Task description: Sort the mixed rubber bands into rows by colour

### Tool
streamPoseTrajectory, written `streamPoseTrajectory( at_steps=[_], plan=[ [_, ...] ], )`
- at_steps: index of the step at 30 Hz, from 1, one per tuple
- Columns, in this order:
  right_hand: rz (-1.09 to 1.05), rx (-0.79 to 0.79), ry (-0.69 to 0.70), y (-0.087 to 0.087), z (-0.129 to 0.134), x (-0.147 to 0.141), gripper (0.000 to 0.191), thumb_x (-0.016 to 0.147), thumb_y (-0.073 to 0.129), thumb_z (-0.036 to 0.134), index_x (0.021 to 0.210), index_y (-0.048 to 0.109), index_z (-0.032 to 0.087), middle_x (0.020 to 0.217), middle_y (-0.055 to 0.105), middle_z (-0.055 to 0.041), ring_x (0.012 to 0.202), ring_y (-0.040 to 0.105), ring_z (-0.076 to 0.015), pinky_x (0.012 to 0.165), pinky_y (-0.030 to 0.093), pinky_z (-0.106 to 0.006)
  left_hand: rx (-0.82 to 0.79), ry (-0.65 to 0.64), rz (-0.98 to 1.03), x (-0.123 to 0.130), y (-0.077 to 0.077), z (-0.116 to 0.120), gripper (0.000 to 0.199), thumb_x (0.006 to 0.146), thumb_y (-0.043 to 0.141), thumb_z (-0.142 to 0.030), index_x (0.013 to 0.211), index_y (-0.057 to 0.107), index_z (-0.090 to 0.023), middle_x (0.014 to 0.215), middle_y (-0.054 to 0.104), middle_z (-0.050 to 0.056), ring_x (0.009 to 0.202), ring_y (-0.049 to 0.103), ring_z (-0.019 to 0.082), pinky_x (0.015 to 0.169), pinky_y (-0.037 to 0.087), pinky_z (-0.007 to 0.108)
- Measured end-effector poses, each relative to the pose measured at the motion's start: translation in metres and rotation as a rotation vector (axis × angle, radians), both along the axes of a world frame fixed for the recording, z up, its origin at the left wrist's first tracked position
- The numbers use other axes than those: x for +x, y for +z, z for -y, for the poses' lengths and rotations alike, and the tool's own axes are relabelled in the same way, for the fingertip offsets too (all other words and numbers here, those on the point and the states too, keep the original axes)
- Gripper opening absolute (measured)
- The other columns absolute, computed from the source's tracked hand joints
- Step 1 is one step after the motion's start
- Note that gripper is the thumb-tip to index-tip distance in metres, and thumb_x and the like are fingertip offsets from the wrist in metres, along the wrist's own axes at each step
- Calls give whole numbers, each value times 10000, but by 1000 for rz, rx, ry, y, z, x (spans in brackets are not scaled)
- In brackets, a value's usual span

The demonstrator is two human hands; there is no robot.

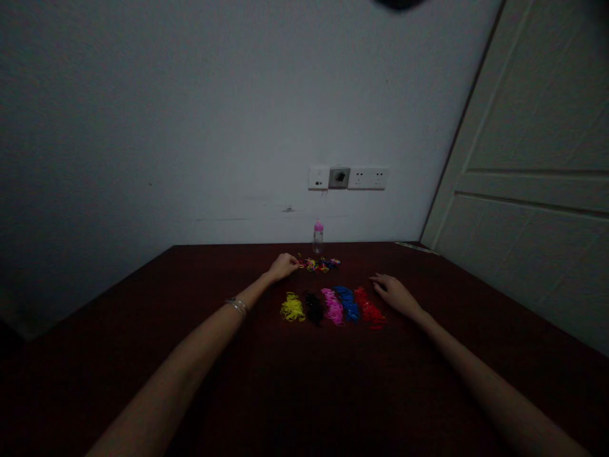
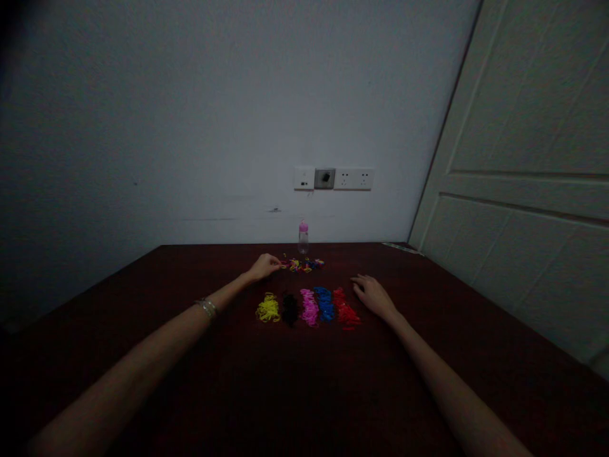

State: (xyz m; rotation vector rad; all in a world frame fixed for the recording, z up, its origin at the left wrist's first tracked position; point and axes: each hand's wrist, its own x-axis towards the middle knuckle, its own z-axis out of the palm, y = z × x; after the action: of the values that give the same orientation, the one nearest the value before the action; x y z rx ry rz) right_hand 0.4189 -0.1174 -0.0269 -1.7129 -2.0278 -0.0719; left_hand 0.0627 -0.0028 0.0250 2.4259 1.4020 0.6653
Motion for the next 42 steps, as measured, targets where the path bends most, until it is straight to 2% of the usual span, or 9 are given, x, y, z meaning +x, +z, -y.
streamPoseTrajectory(
  at_steps=[5, 8, 12, 16, 24, 30, 33, 38, 42],
  plan=[
    [-5, 3, 1, 0, 0, 0, 391, 855, 409, 290, 1138, 630, 135, 1232, 574, -139, 1198, 478, -245, 1024, 341, -391, -77, -112, -13, -16, 22, 18, 238, 704, 570, -204, 834, 741, -102, 691, 670, 32, 662, 548, 127, 607, 378, 198],
    [16, 6, -2, 0, 0, 0, 396, 858, 405, 299, 1139, 630, 133, 1231, 574, -142, 1183, 492, -244, 1023, 344, -384, -222, -185, -19, -26, 31, 29, 201, 643, 605, -186, 761, 748, -107, 654, 662, 25, 624, 536, 118, 583, 367, 192],
    [8, 3, -6, -1, -1, 2, 403, 859, 405, 307, 1149, 623, 132, 1244, 565, -140, 1188, 488, -238, 1024, 345, -375, -505, -276, -45, -36, 34, 40, 184, 591, 650, -226, 710, 749, -127, 559, 619, 13, 511, 467, 91, 485, 307, 190],
    [19, -10, -10, -2, -2, 2, 410, 865, 395, 309, 1152, 619, 122, 1245, 561, -153, 1186, 490, -242, 1017, 352, -378, -604, -264, -19, -40, 32, 44, 210, 554, 681, -256, 699, 746, -119, 445, 530, -7, 421, 365, 71, 417, 213, 206],
    [47, -5, -14, -1, -2, 2, 414, 868, 387, 309, 1150, 622, 118, 1242, 563, -153, 1178, 495, -244, 1020, 348, -375, -503, -106, 203, -54, 18, 21, 248, 562, 711, -347, 582, 686, -102, 394, 433, -27, 379, 298, 60, 397, 178, 219],
    [17, 3, -18, 0, -3, 1, 396, 855, 405, 299, 1137, 632, 139, 1231, 576, -137, 1171, 503, -240, 1014, 354, -380, -323, 245, 565, -70, -1, 5, 326, 622, 668, -434, 633, 678, -109, 370, 392, -46, 371, 287, 61, 397, 165, 212],
    [35, 2, 2, 2, -3, 1, 406, 857, 395, 294, 1137, 631, 120, 1217, 583, -148, 1165, 508, -235, 1017, 350, -372, -230, 368, 670, -73, -11, 3, 332, 650, 637, -441, 610, 668, -113, 349, 378, -43, 376, 298, 68, 410, 178, 213],
    [62, 3, 1, 5, -2, 1, 409, 851, 395, 293, 1132, 635, 116, 1200, 595, -142, 1143, 526, -222, 1010, 354, -342, -161, 391, 731, -74, -20, 1, 374, 657, 610, -485, 584, 658, -122, 332, 359, -42, 379, 315, 80, 425, 186, 219],
    [60, -56, -20, 13, -3, 1, 405, 839, 407, 292, 1128, 638, 127, 1205, 595, -129, 1129, 534, -225, 998, 361, -332, -141, 374, 733, -76, -22, 1, 371, 653, 609, -483, 594, 657, -121, 338, 353, -49, 380, 304, 77, 431, 189, 223]
  ],
)
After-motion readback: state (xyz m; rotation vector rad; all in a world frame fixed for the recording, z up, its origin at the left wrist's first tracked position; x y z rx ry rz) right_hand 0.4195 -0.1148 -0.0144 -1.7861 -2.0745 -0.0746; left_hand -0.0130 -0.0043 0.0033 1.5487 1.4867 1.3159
